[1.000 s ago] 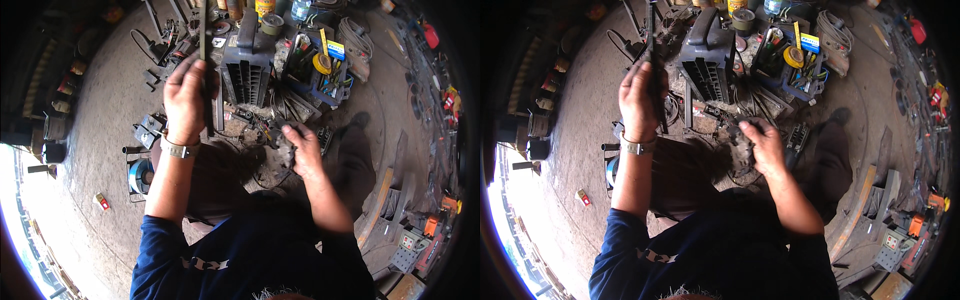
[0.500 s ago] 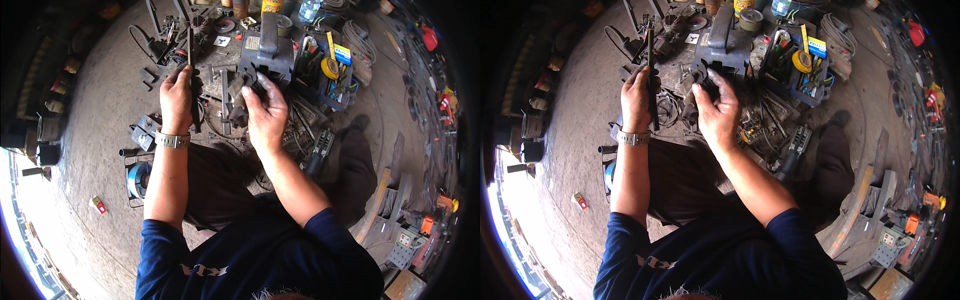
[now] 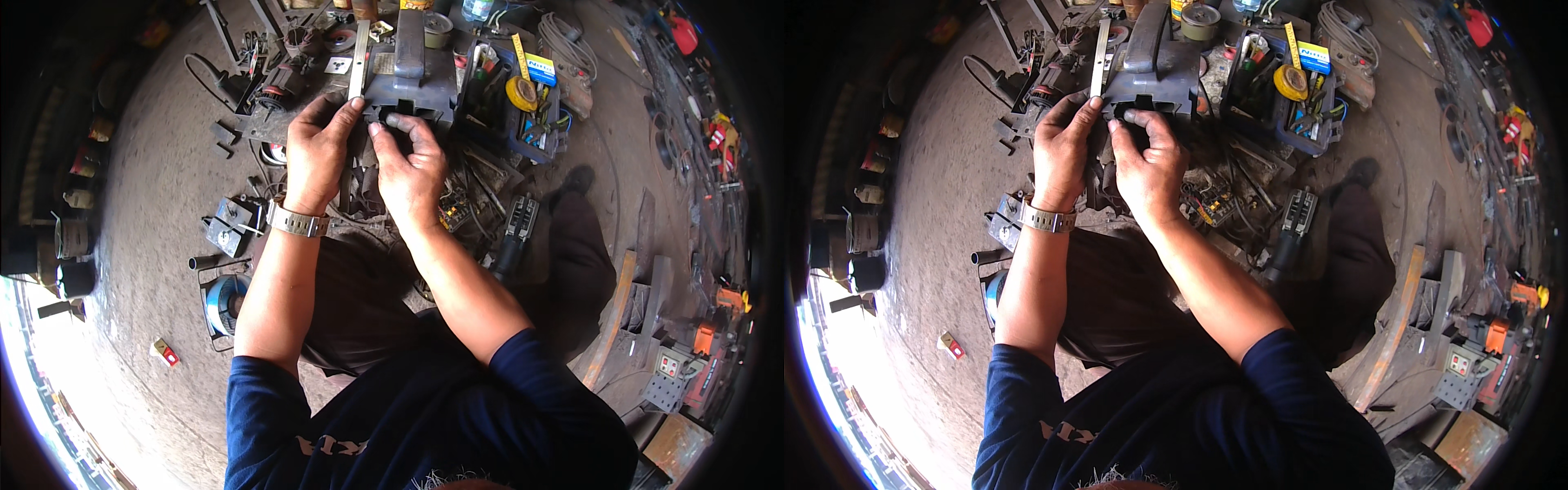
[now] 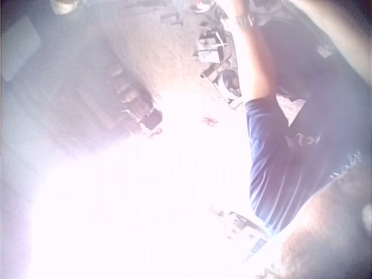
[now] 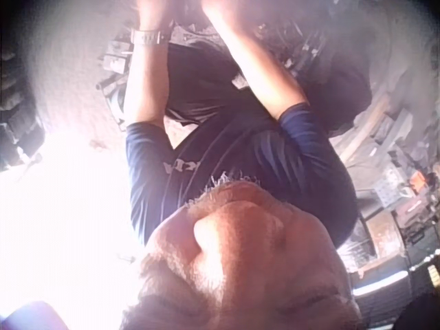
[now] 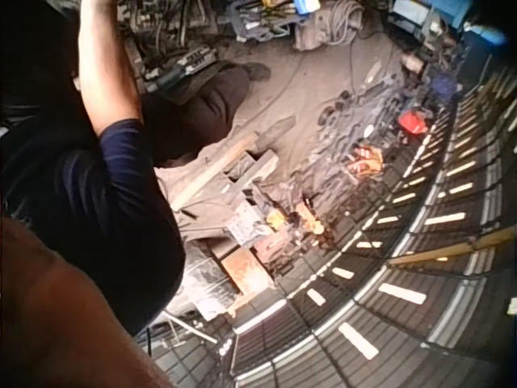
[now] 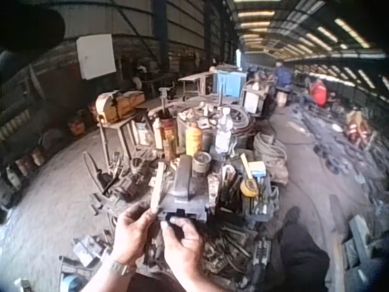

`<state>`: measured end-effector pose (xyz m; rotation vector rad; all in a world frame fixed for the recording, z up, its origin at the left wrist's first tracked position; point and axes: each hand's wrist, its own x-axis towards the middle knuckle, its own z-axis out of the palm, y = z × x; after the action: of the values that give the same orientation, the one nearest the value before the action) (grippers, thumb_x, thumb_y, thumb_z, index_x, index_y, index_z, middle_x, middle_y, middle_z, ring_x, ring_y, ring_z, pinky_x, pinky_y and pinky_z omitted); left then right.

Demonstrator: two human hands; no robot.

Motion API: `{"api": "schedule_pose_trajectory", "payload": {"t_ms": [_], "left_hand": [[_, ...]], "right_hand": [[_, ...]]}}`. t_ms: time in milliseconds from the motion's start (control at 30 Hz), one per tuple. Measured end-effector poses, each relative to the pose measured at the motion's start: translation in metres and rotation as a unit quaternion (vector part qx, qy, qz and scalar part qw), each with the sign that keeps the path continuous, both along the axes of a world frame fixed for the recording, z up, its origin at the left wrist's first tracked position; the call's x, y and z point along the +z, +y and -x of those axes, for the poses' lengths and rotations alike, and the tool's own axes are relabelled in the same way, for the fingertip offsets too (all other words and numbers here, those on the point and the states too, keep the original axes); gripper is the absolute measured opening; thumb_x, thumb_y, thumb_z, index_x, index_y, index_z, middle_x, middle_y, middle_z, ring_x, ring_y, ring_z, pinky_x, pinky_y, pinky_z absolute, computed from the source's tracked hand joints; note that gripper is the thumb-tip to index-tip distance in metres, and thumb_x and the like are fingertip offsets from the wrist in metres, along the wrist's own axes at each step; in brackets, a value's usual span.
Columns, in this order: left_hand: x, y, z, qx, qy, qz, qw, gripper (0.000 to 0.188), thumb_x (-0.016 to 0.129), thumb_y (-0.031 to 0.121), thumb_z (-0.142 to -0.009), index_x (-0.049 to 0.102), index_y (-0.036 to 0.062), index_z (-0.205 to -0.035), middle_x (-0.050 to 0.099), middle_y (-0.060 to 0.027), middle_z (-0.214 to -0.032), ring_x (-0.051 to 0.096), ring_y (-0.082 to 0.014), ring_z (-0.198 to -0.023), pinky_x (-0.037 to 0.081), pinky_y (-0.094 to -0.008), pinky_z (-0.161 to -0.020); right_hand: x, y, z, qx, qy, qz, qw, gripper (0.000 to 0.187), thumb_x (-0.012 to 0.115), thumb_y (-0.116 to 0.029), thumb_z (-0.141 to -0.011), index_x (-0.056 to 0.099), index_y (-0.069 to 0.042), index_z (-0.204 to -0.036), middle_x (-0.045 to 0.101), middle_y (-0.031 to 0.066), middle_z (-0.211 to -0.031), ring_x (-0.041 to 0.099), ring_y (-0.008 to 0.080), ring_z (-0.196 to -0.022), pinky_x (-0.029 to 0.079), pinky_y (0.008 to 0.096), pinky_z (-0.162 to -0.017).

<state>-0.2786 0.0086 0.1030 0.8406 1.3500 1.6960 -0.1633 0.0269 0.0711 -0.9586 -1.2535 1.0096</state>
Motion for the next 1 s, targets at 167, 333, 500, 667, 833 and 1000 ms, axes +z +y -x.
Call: {"api": "schedule_pose_trajectory", "payload": {"t_ms": [167,333,500,667,833,1000], "left_hand": [[-0.001,0.001,0.004,-0.007,-0.003,0.0,1.0,0.021,0.078,0.017,-0.096,0.073,0.0006,-0.108,0.074,-0.0018,-0.094,0.063,-0.006,-0.079,0.051,-0.0221,-0.069],[0.002,0.001,0.004,-0.02,-0.006,0.006,1.0,0.019,0.078,0.017,-0.096,0.073,0.0019,-0.107,0.073,-0.0003,-0.09,0.063,-0.0053,-0.077,0.05,-0.0213,-0.067],[0.01,-0.001,0.0,-0.021,0.015,0.016,1.0,0.016,0.074,0.016,-0.099,0.072,0.0028,-0.109,0.071,0.0022,-0.087,0.061,-0.0043,-0.071,0.05,-0.0208,-0.063],[0.009,0.0,0.0,-0.026,0.011,0.013,1.0,0.016,0.075,0.016,-0.099,0.073,0.003,-0.106,0.069,0.0028,-0.085,0.057,-0.0037,-0.068,0.046,-0.0205,-0.06],[0.013,-0.001,-0.004,-0.017,0.032,0.019,0.999,0.015,0.074,0.018,-0.099,0.072,0.004,-0.105,0.066,0.0047,-0.082,0.052,-0.0026,-0.065,0.042,-0.0197,-0.058],[0.012,-0.003,-0.003,-0.015,0.027,0.02,0.999,0.016,0.074,0.018,-0.1,0.072,0.0037,-0.106,0.066,0.0048,-0.083,0.052,-0.0025,-0.066,0.042,-0.0196,-0.059]], "right_hand": [[-0.013,0.0,0.001,0.013,0.004,0.019,1.0,0.014,0.075,-0.009,-0.092,0.073,-0.001,-0.102,0.077,0.0114,-0.09,0.071,0.013,-0.084,0.056,0.0319,-0.077],[-0.025,0.0,0.0,0.021,-0.001,0.048,0.999,0.012,0.072,-0.008,-0.092,0.073,-0.001,-0.102,0.077,0.0116,-0.09,0.071,0.0133,-0.085,0.056,0.0317,-0.077],[-0.042,0.0,0.004,0.019,0.005,0.039,0.999,0.01,0.073,-0.006,-0.095,0.073,0.0,-0.103,0.074,0.0022,-0.09,0.062,0.0062,-0.084,0.052,0.0262,-0.077],[-0.05,-0.002,0.003,0.006,-0.013,0.039,0.999,0.011,0.073,-0.007,-0.092,0.073,-0.001,-0.102,0.077,0.0109,-0.09,0.07,0.0134,-0.084,0.054,0.0318,-0.078],[-0.088,0.0,0.004,0.016,0.019,0.085,0.996,0.01,0.074,-0.006,-0.092,0.072,-0.001,-0.1,0.075,0.0062,-0.087,0.065,0.0112,-0.08,0.054,0.0308,-0.075],[-0.094,-0.002,0.004,0.008,-0.023,0.085,0.996,0.01,0.075,-0.007,-0.092,0.072,-0.001,-0.099,0.075,0.0078,-0.086,0.066,0.0125,-0.079,0.054,0.0306,-0.075]]}}
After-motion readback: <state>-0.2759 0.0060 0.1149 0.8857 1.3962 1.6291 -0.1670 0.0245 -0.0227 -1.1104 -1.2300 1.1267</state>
